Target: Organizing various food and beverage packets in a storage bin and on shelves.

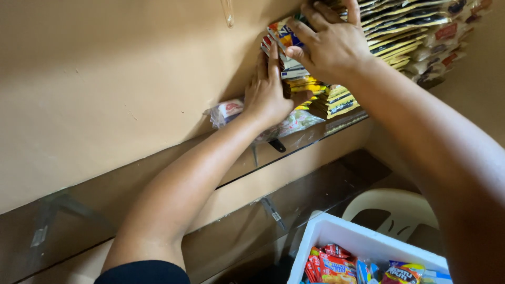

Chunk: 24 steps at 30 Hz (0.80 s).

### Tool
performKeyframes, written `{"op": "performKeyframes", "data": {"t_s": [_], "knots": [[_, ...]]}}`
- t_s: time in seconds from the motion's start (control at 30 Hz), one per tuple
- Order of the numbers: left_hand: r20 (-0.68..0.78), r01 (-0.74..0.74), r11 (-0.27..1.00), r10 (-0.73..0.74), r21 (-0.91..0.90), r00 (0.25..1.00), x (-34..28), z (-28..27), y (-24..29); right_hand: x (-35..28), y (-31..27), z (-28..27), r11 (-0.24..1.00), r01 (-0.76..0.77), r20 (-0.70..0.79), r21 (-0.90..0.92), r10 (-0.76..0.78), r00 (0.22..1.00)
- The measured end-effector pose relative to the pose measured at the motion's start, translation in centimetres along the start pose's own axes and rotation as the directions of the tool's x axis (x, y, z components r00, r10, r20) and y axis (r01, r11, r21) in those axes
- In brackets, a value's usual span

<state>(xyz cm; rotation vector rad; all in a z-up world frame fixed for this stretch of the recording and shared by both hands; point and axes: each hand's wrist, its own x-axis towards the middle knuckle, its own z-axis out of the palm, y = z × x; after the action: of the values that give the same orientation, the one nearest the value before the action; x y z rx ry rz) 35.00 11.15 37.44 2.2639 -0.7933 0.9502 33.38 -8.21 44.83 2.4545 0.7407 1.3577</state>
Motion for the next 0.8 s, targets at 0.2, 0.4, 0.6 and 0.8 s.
{"op": "performKeyframes", "data": {"t_s": [0.2,0.4,0.6,0.8], "knots": [[0.043,0.061,0.998,-0.062,0.021,0.997,-0.4,-1.5,1.3,-1.4,-1.0,-1.6,0.993,-0.006,-0.076,0.118,0.015,0.997],[-0.004,0.024,0.999,-0.024,-0.026,1.000,-0.2,-1.0,0.9,-2.6,-1.6,-2.6,0.982,-0.001,-0.159,0.187,0.031,0.987],[0.010,0.048,0.998,-0.048,-0.038,0.999,-0.4,-2.5,2.9,-4.8,-1.9,-4.1,0.960,-0.124,-0.189,0.252,0.174,0.967],[-0.274,-0.232,0.973,0.222,-0.002,0.936,-3.8,-4.0,7.6,-9.2,-4.6,-8.7,0.943,-0.157,-0.263,0.293,0.237,0.935]]}}
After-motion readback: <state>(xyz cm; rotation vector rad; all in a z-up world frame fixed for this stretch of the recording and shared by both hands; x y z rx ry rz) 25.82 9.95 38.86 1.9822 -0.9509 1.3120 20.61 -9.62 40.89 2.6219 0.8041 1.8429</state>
